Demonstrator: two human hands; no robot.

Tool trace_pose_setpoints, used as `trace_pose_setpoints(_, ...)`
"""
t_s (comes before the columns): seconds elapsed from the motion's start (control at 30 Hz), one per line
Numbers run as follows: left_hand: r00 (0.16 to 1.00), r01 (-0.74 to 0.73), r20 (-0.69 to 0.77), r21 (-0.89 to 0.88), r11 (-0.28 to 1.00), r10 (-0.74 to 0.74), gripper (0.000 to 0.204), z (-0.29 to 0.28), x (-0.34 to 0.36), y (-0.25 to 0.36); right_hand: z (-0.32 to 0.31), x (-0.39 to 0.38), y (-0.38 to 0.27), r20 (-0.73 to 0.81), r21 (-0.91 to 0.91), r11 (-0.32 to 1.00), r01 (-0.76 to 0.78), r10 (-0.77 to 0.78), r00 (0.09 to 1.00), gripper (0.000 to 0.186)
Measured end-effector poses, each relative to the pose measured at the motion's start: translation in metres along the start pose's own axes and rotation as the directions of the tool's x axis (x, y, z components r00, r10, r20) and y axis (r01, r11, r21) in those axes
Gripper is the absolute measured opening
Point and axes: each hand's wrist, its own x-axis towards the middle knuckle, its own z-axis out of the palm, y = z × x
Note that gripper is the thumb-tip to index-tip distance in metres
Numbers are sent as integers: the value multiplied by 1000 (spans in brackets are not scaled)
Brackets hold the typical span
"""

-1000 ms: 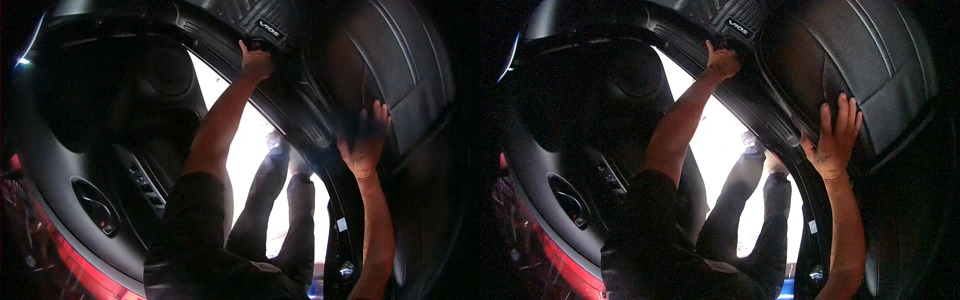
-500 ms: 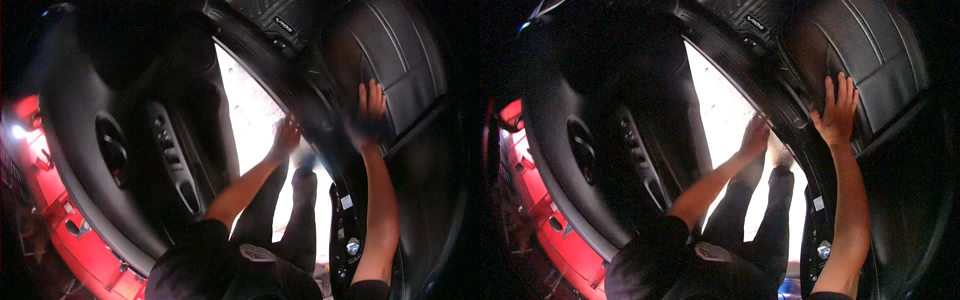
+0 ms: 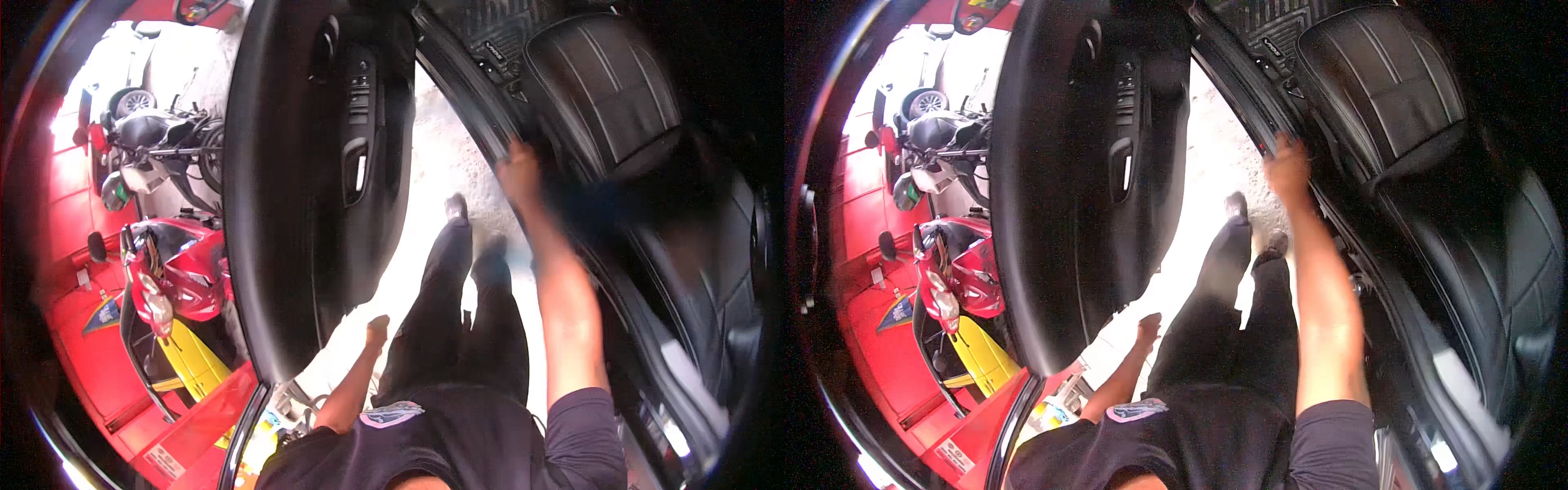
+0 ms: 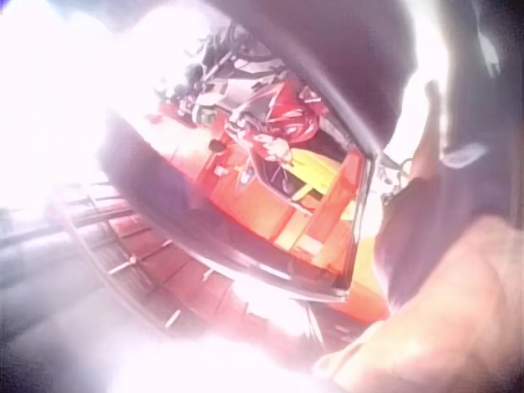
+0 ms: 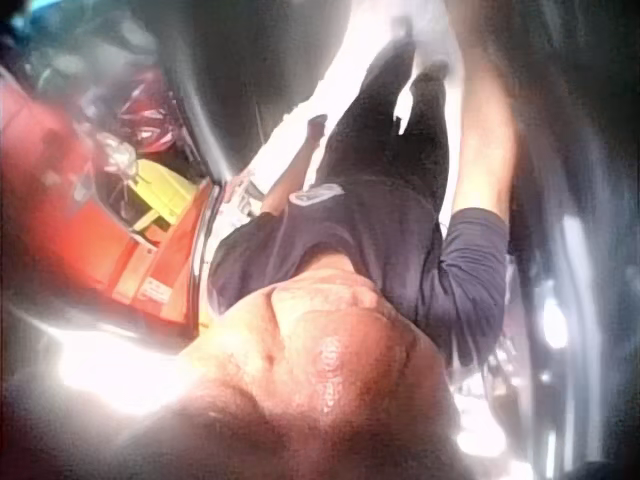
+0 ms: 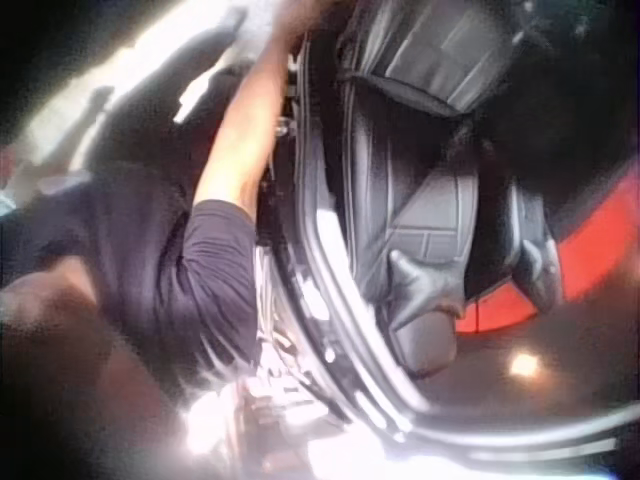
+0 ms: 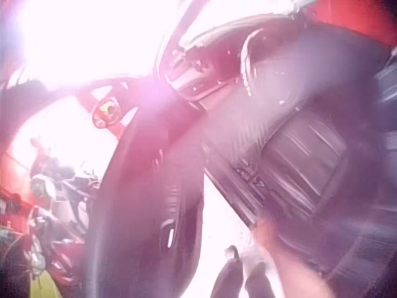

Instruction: Repairing the rear trunk panel of a car using a hammer and block.

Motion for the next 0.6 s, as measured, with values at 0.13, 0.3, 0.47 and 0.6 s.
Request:
trace_pose_setpoints(0.13,982,116,-58,-560,820,-178,57,-89,-67,-36,36,-181,-68,381,174,981,-88,15,924,65)
trace_pose_setpoints(0.3,984,-136,-180,-745,653,-1,63,-169,-96,-50,60,-383,-20,636,152,983,107,-180,750,69)
trace_pose_setpoints(0.47,849,-526,-394,-552,647,353,60,-210,-117,-21,-31,-472,3,669,99,977,-190,76,739,60)
trace_pose_setpoints(0.6,748,-663,-396,-421,619,532,36,-229,-123,9,-84,-535,35,451,90,947,-310,239,860,48)
